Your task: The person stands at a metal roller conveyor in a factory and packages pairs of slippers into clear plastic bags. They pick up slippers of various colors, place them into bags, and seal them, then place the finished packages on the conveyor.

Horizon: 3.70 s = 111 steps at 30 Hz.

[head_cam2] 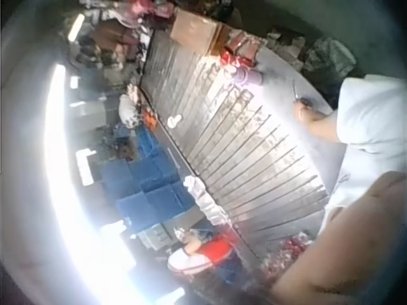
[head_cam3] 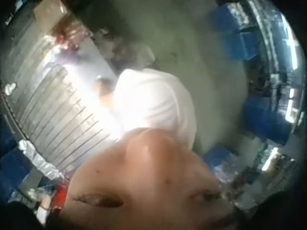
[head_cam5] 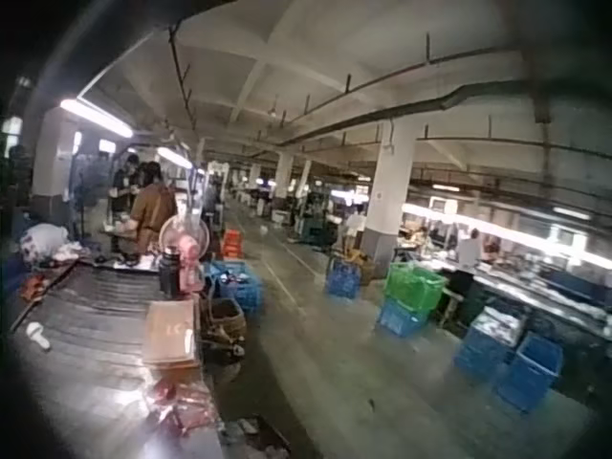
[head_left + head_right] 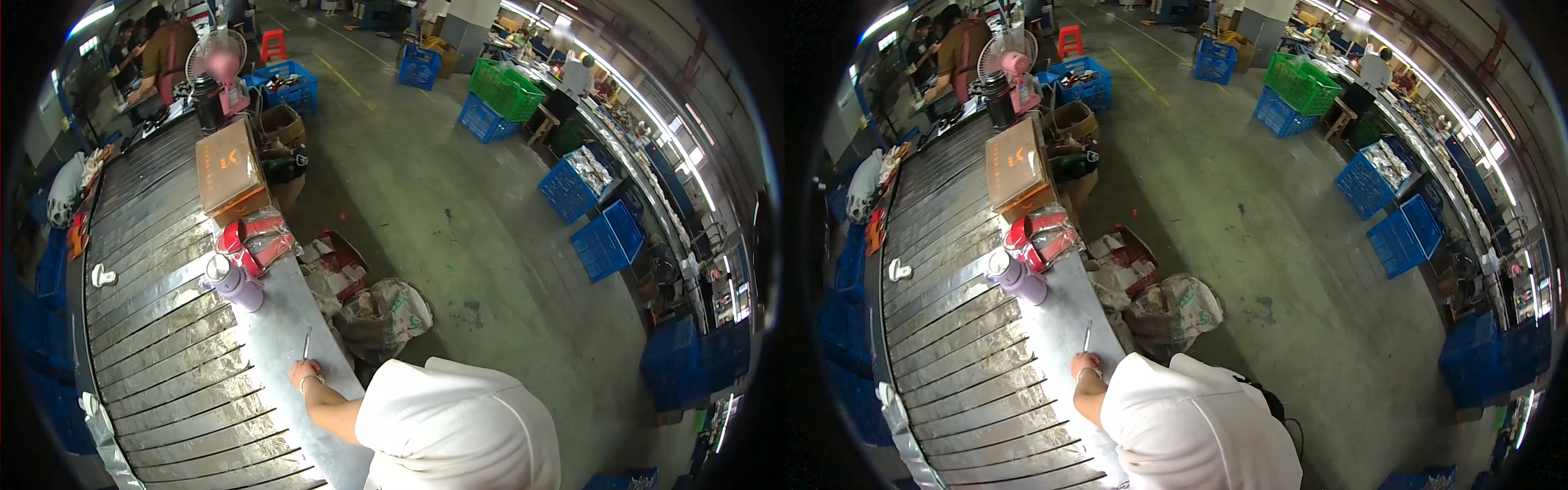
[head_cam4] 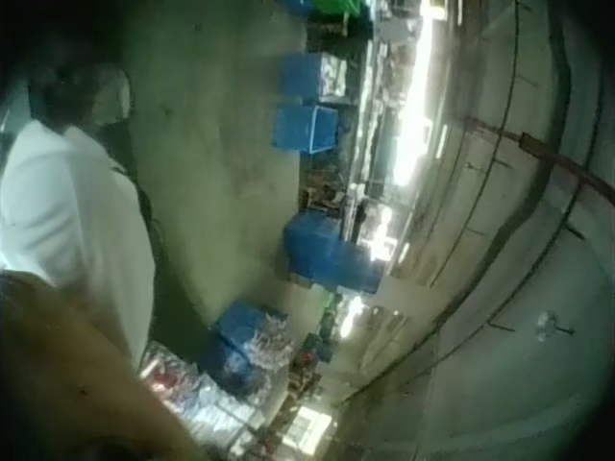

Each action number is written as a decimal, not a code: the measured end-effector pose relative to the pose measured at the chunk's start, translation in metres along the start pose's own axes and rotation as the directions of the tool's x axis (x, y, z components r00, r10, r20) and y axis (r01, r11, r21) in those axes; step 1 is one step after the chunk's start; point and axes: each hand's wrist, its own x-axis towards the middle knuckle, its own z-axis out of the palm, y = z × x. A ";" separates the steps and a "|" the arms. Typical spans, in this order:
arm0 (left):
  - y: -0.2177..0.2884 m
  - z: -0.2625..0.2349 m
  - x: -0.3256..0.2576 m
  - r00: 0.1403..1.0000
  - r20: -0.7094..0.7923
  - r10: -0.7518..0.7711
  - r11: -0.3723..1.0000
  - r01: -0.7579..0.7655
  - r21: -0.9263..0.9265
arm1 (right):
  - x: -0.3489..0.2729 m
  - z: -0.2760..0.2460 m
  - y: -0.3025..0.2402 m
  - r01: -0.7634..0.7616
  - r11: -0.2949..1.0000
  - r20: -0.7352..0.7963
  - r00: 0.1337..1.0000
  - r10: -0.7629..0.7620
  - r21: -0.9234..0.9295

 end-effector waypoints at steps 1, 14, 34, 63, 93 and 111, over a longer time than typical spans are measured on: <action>0.004 0.000 0.001 1.000 0.010 0.000 1.000 0.000 0.008 | 0.002 0.002 0.000 -0.008 1.000 -0.003 1.000 0.008 -0.006; 0.011 -0.011 0.001 0.999 0.011 0.033 0.999 -0.033 0.013 | -0.032 -0.037 0.017 0.037 0.997 -0.043 0.998 -0.034 0.073; -0.107 -0.026 -0.047 0.987 -0.128 -0.100 0.905 0.036 -0.423 | -0.071 -0.090 0.042 0.384 0.917 0.097 0.922 -0.374 -0.110; -0.108 -0.022 -0.059 0.978 -0.181 -0.104 0.884 0.008 -0.467 | -0.081 -0.091 0.035 0.342 0.924 0.161 0.935 -0.316 -0.171; -0.101 -0.019 -0.049 0.976 -0.200 -0.087 0.926 0.005 -0.377 | -0.053 -0.065 0.035 0.219 0.961 0.156 0.969 -0.194 -0.169; -0.104 -0.019 -0.045 0.975 -0.198 -0.101 0.928 0.020 -0.372 | -0.059 -0.074 0.036 0.295 0.932 0.146 0.952 -0.268 -0.210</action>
